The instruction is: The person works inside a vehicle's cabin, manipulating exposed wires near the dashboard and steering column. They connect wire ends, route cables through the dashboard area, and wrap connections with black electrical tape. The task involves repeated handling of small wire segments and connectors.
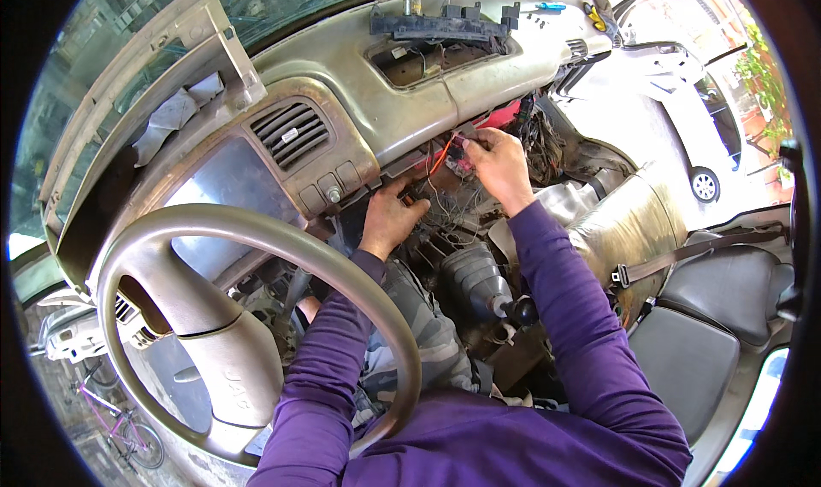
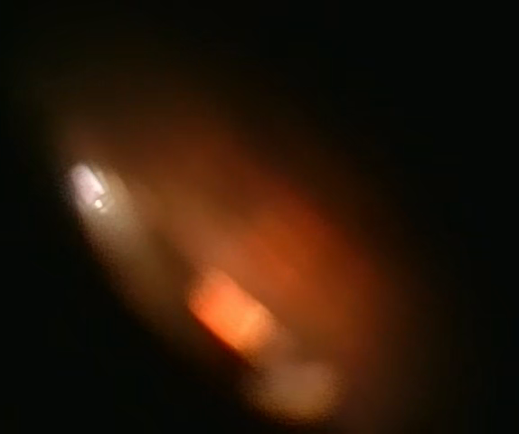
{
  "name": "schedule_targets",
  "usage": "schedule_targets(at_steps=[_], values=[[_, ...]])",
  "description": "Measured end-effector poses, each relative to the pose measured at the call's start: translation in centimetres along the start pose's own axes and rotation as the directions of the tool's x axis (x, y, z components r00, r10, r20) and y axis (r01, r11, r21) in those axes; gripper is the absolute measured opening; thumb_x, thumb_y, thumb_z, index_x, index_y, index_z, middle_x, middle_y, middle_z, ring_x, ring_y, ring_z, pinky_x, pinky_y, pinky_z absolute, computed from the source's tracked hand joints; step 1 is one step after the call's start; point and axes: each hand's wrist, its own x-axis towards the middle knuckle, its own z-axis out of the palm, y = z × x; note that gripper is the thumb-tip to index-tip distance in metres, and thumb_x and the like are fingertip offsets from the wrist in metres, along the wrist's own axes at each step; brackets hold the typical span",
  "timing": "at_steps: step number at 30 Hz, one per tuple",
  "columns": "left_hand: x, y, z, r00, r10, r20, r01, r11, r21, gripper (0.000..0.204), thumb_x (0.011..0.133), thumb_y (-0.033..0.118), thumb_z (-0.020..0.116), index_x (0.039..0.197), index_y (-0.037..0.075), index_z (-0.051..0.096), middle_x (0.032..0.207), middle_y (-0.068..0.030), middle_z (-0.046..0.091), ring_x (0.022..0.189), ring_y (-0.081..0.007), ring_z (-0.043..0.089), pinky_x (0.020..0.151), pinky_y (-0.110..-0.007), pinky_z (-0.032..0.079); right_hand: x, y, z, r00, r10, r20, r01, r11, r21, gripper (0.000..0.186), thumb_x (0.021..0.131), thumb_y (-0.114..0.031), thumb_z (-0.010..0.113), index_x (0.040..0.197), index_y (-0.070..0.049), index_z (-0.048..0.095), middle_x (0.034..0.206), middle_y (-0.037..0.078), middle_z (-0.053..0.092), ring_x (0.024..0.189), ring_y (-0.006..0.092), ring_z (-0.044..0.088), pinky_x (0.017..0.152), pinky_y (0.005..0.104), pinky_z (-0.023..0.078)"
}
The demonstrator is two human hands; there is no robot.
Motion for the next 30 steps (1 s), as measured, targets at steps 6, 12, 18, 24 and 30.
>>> schedule_targets(at_steps=[6,12,18,24,30], values=[[-1.4,1.3,-0.3,0.987,0.154,-0.033,-0.157,0.980,-0.120,0.051,0.078,0.013,0.078,0.127,0.003,0.067,0.113,-0.0149,0.073,0.097,-0.0230,0.070,0.093,-0.034,0.053,-3.3,0.1,-2.9,0.977,-0.175,-0.119,0.183,0.981,0.068,0.015,0.095,-0.005,0.065,0.104,0.007,0.066,0.079,0.004,0.066,0.066,0.0099,0.060,0.062,0.0264,0.050],[-5.3,5.1,-1.8,0.989,0.036,0.145,0.068,0.756,-0.650,0.059,0.081,0.000,0.079,0.135,-0.001,0.057,0.107,-0.0031,0.067,0.099,-0.0097,0.061,0.093,-0.029,0.051,-12.6,3.0,-13.5,0.975,0.208,-0.082,-0.015,0.430,0.903,0.021,0.103,-0.015,0.058,0.122,-0.006,0.060,0.089,0.004,0.062,0.085,0.0188,0.061,0.085,0.0434,0.053],[-9.7,5.7,-4.3,0.921,-0.129,0.368,0.375,0.553,-0.744,0.045,0.092,0.019,0.070,0.129,-0.003,0.057,0.104,-0.0066,0.068,0.094,-0.0146,0.065,0.088,-0.031,0.053,-20.0,8.7,-21.6,0.926,0.253,-0.280,0.204,0.288,0.936,0.021,0.105,-0.020,0.054,0.117,-0.004,0.061,0.081,-0.002,0.049,0.070,0.0123,0.043,0.077,0.0327,0.045],[-17.9,2.2,-9.7,0.908,-0.279,0.312,0.373,0.877,-0.303,0.039,0.093,0.020,0.065,0.122,-0.005,0.057,0.101,-0.0119,0.068,0.086,-0.0203,0.068,0.085,-0.034,0.057,-22.9,13.1,-21.4,0.815,0.409,-0.410,-0.078,0.779,0.622,0.017,0.105,-0.014,0.056,0.111,-0.001,0.065,0.081,-0.002,0.053,0.067,0.0065,0.047,0.061,0.0245,0.042],[-25.8,11.5,-13.8,0.819,-0.516,0.251,0.573,0.720,-0.392,0.037,0.088,0.015,0.060,0.117,-0.008,0.059,0.100,-0.0138,0.068,0.084,-0.0182,0.066,0.076,-0.029,0.053,-21.3,10.4,-18.9,0.942,0.161,-0.294,0.063,0.776,0.627,0.018,0.104,-0.009,0.051,0.112,0.003,0.060,0.082,0.003,0.057,0.072,0.0103,0.054,0.064,0.0259,0.044]])
